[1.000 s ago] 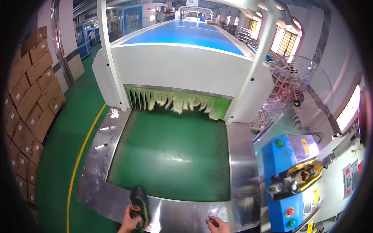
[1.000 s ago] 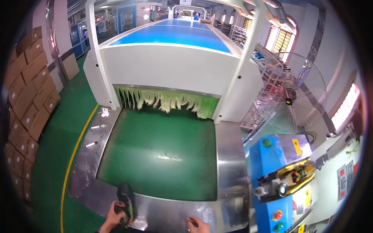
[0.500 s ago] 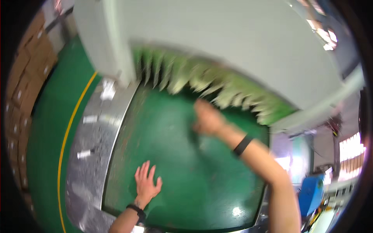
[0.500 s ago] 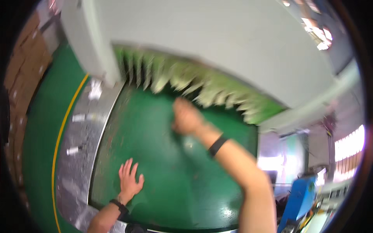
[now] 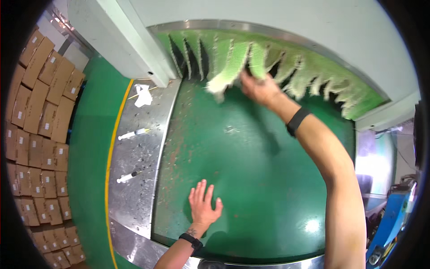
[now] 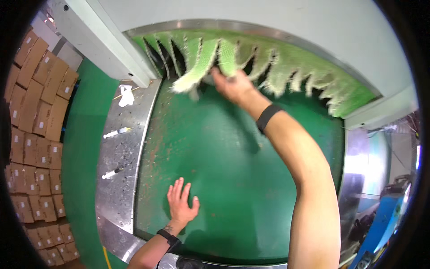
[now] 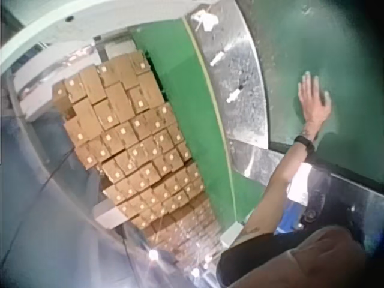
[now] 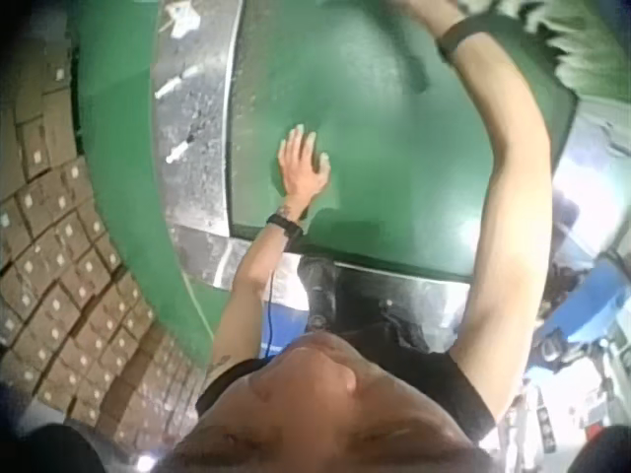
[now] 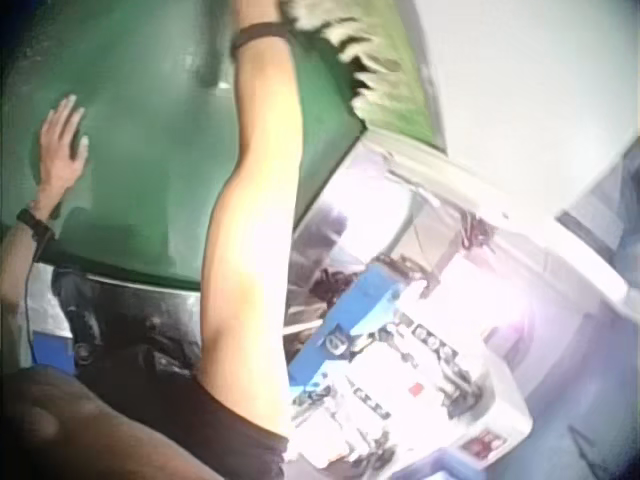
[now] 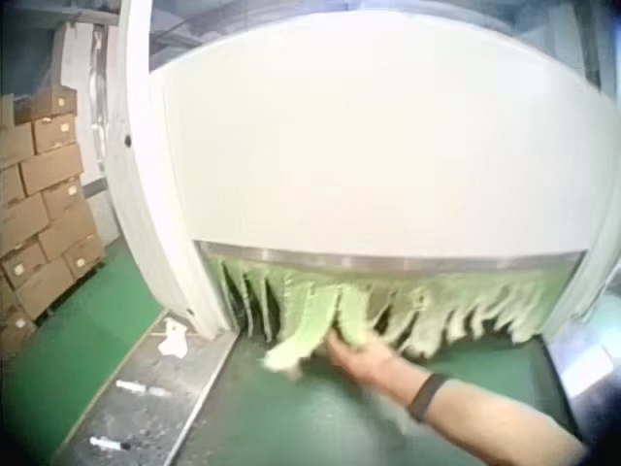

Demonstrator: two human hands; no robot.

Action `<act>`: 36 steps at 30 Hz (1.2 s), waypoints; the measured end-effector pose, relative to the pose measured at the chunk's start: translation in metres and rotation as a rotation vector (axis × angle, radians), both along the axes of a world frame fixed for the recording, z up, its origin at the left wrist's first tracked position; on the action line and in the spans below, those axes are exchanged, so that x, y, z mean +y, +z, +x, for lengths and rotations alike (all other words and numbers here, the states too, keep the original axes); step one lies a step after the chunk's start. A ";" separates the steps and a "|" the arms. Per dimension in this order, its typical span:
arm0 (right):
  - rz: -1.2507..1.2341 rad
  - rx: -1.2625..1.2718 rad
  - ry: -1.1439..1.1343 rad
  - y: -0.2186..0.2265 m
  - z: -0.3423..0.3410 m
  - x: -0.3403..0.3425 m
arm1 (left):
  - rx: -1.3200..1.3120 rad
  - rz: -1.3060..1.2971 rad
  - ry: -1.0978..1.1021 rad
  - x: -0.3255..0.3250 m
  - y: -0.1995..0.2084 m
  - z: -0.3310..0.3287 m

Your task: Operating machinery to assemble and finish shoes in a factory setting.

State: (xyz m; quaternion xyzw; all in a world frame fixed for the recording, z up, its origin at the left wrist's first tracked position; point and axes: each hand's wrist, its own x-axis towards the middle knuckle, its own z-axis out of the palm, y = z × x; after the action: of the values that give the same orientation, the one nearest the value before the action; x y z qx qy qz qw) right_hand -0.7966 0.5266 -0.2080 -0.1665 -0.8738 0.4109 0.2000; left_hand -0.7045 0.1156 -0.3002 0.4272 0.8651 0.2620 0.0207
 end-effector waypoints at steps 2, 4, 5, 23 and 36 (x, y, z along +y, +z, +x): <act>0.782 -0.455 0.151 0.017 0.040 -0.030 | 0.000 -0.057 0.044 -0.006 -0.005 0.005; 0.249 -0.422 0.193 0.026 0.120 -0.076 | 0.006 -0.019 0.081 -0.013 -0.007 0.010; 0.248 -0.426 0.157 0.032 0.166 -0.100 | 0.031 0.034 0.094 -0.011 -0.007 0.008; -0.586 -0.134 -1.113 0.278 0.736 -0.497 | -1.846 0.014 -0.664 0.001 0.258 0.409; -0.962 1.222 -1.245 0.227 1.065 -0.706 | -1.713 -0.330 -1.369 -0.129 0.308 0.800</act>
State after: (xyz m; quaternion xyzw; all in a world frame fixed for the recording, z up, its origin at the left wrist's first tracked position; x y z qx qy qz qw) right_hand 0.2680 -0.1798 0.0189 -0.4184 -0.1181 0.5582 0.7067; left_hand 0.0953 -0.0137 0.0078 0.4847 0.1701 0.2855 0.8091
